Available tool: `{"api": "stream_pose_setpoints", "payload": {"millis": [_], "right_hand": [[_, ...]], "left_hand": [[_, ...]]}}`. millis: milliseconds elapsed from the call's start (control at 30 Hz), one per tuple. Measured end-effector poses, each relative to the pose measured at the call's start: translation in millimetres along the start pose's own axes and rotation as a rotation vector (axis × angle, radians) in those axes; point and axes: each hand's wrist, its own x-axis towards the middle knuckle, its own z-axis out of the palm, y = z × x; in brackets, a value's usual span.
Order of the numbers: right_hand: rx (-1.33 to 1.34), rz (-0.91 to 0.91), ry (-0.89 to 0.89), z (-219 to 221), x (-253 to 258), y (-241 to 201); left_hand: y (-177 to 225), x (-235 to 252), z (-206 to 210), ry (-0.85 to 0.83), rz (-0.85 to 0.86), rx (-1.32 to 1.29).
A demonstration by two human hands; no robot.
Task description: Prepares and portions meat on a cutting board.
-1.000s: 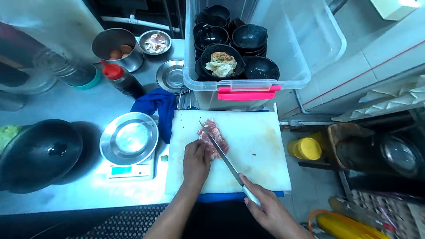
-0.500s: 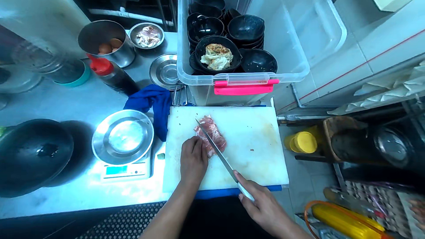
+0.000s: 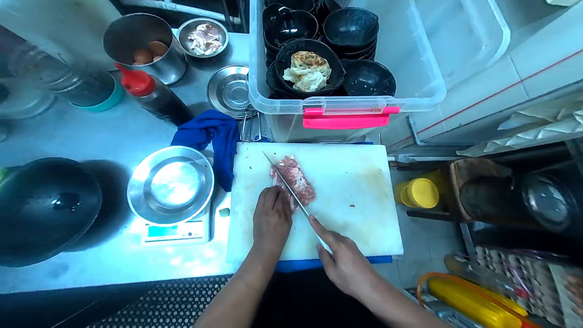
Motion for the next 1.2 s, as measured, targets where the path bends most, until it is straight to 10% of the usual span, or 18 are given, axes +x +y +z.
{"api": "stream_pose_setpoints", "payload": {"millis": [433, 867, 1200], "right_hand": [[0.004, 0.1, -0.036, -2, 22, -11], [-0.003, 0.087, -0.121, -26, -148, 62], [-0.057, 0.219, -0.258, -46, -170, 65]], "left_hand": [[1, -3, 2, -0.005, -0.014, 0.039], [3, 11, -9, -0.097, -0.147, -0.02], [3, 20, -36, -0.407, -0.025, -0.058]]}}
